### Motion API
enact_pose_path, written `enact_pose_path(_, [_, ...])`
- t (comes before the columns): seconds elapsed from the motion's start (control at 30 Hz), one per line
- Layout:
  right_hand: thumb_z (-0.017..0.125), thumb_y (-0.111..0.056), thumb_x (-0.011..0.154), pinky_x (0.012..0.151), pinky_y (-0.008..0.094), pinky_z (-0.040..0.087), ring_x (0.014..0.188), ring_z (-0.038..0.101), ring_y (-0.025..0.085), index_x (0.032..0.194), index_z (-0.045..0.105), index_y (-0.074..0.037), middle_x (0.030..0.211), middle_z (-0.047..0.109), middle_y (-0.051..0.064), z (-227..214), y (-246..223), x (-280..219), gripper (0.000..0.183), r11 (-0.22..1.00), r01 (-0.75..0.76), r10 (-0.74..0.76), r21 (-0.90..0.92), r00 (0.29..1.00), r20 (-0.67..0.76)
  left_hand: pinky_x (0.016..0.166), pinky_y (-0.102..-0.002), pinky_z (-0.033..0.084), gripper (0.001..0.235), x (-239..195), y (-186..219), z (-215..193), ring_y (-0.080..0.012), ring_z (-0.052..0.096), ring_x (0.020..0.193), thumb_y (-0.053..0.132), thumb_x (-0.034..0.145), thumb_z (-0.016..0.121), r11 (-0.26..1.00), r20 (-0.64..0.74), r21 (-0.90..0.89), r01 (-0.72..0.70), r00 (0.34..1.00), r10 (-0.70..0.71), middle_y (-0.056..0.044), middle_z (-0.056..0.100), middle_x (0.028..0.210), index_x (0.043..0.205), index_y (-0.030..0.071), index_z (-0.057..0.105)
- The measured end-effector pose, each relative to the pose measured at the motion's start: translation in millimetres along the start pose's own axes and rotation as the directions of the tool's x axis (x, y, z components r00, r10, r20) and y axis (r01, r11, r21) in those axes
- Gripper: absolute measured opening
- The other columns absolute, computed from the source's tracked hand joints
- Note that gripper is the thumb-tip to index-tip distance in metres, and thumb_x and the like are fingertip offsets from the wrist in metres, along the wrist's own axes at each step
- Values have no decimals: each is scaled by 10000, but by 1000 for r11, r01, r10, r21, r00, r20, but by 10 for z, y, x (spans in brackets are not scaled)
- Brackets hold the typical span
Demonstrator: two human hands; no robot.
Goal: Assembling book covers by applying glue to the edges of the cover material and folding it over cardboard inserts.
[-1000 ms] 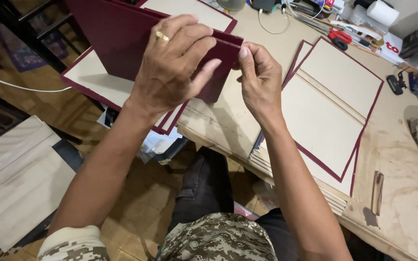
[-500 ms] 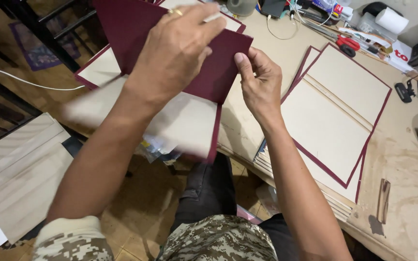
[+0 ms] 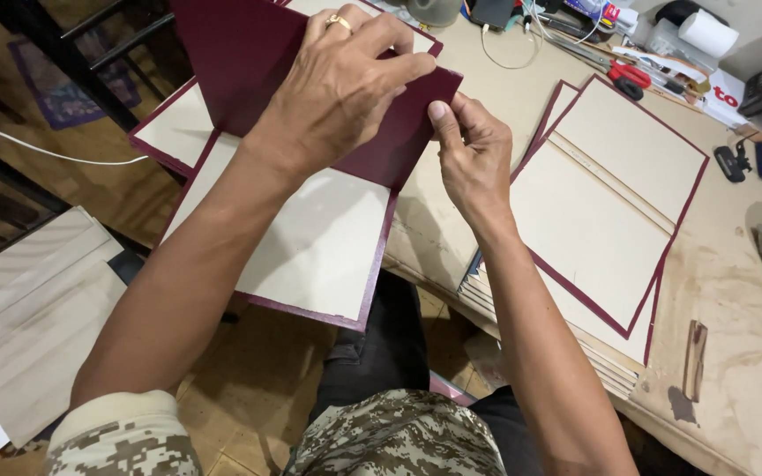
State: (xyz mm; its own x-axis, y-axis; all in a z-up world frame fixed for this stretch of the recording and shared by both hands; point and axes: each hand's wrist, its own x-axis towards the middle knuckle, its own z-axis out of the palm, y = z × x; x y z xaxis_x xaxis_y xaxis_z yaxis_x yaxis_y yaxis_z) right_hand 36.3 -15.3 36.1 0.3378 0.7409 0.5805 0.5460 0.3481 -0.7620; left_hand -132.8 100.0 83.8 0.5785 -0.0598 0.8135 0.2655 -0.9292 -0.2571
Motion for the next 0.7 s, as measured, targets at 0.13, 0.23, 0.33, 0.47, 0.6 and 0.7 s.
enact_pose_path(0.13, [620,-234,1065,687,265,383,748,441,91,850,611,-92,795,501,-37,5,24,8,258,1000,5,-5,-3,1000,-8,745,-429,436,369,11,15,-22,-269,531,883,-24,895,757,1000,35,-13,7,999,-6,-35,568,1085,1174,200,667])
enact_pose_path(0.23, [621,-206,1070,672,265,370,732,422,94,813,585,-93,773,476,-35,10,-8,-2,282,1000,24,-25,-8,1000,-7,805,-437,447,374,8,33,-26,-260,522,856,27,934,776,999,19,32,-14,1000,14,-42,541,1087,1231,241,699])
enact_pose_path(0.33, [612,-199,1072,682,273,363,734,414,98,787,550,-104,761,462,-36,12,-49,-10,306,999,30,-30,-39,1000,-2,770,-411,413,405,25,59,-42,-245,501,834,11,912,755,998,37,57,-1,999,-1,-42,503,1057,1218,263,670])
enact_pose_path(0.47, [615,-238,1062,680,275,406,746,465,105,903,670,-81,790,521,-16,2,-25,-19,230,999,18,-19,-40,1000,-4,766,-442,390,473,41,81,-53,-262,501,829,-25,865,673,1000,62,14,25,998,-26,-54,489,1054,1230,276,666])
enact_pose_path(0.6, [619,-252,1045,514,253,509,696,469,106,839,629,-87,772,490,1,18,-82,-25,264,999,-25,25,-32,1000,-4,749,-475,354,510,62,99,-33,-275,483,821,-30,799,629,997,121,-25,71,990,-68,-72,446,1048,1189,297,648])
enact_pose_path(0.7, [614,-244,1040,472,248,542,697,499,101,952,699,-81,795,514,1,24,-93,-21,204,999,-47,47,-9,999,3,739,-475,345,485,60,90,-43,-277,474,829,-6,832,627,994,127,-55,91,988,-84,-71,450,1051,1201,307,657])
